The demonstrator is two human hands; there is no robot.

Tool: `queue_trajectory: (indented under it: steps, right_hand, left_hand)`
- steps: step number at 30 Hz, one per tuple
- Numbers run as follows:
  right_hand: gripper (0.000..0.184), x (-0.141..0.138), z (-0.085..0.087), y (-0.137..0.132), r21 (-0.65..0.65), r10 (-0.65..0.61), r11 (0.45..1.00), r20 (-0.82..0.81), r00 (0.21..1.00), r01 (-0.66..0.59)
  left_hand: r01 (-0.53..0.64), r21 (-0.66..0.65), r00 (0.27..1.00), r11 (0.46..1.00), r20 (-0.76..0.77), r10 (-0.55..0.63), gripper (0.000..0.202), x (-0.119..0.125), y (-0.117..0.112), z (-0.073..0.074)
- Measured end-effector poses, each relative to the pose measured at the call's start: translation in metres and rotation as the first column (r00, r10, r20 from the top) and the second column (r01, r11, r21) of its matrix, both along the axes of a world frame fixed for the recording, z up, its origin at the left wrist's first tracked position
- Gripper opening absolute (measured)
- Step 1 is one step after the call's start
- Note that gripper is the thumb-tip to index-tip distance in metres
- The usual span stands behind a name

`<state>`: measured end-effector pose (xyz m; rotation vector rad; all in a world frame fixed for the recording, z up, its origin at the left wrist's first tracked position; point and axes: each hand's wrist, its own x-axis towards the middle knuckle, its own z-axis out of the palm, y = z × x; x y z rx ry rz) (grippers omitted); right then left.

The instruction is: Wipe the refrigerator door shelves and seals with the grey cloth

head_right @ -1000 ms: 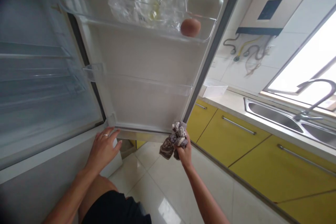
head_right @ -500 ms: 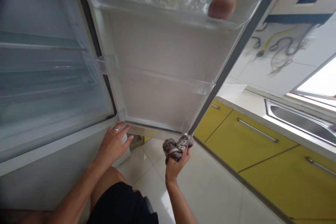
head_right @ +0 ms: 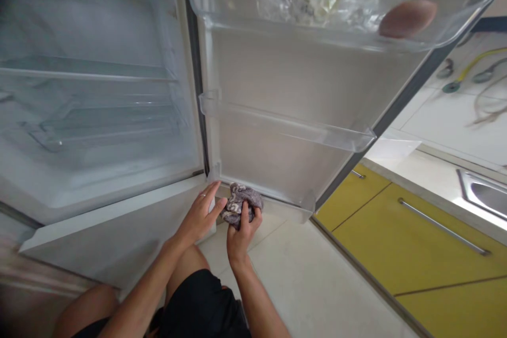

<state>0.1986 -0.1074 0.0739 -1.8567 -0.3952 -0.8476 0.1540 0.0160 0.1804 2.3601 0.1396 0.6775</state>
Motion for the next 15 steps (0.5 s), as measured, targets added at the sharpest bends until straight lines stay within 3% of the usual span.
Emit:
queue_trajectory:
  steps: [3, 5, 7, 9, 12, 15]
  right_hand:
    - [0.055, -0.007, 0.004, 0.018, 0.003, 0.057, 0.998, -0.023, 0.998, -0.057]
    - [0.058, -0.013, 0.006, 0.027, 0.014, 0.111, 0.994, -0.040, 0.993, -0.111]
    - [0.060, -0.019, 0.006, 0.034, 0.017, 0.201, 0.980, -0.047, 0.978, -0.200]
    - [0.064, -0.023, 0.007, 0.038, 0.003, 0.310, 0.951, -0.057, 0.949, -0.310]
    - [0.070, -0.026, 0.009, 0.042, -0.063, 0.446, 0.891, -0.069, 0.892, -0.450]
    - [0.079, -0.025, 0.019, 0.038, -0.199, 0.627, 0.757, -0.049, 0.777, -0.623]
  left_hand:
    - [-0.152, -0.254, 0.968, 0.955, 0.155, 0.196, 0.059, -0.020, -0.010, -0.027]
    - [-0.225, -0.433, 0.935, 0.873, 0.156, 0.319, 0.054, -0.033, -0.022, -0.043]
    - [-0.226, -0.545, 0.929, 0.807, 0.128, 0.346, 0.055, -0.044, -0.034, -0.054]
    - [-0.218, -0.578, 0.933, 0.786, 0.113, 0.342, 0.065, -0.049, -0.041, -0.057]
    - [-0.279, -0.578, 0.922, 0.767, 0.064, 0.383, 0.084, -0.049, -0.037, -0.049]
    - [-0.387, -0.647, 0.881, 0.657, -0.049, 0.471, 0.085, -0.046, -0.018, -0.036]
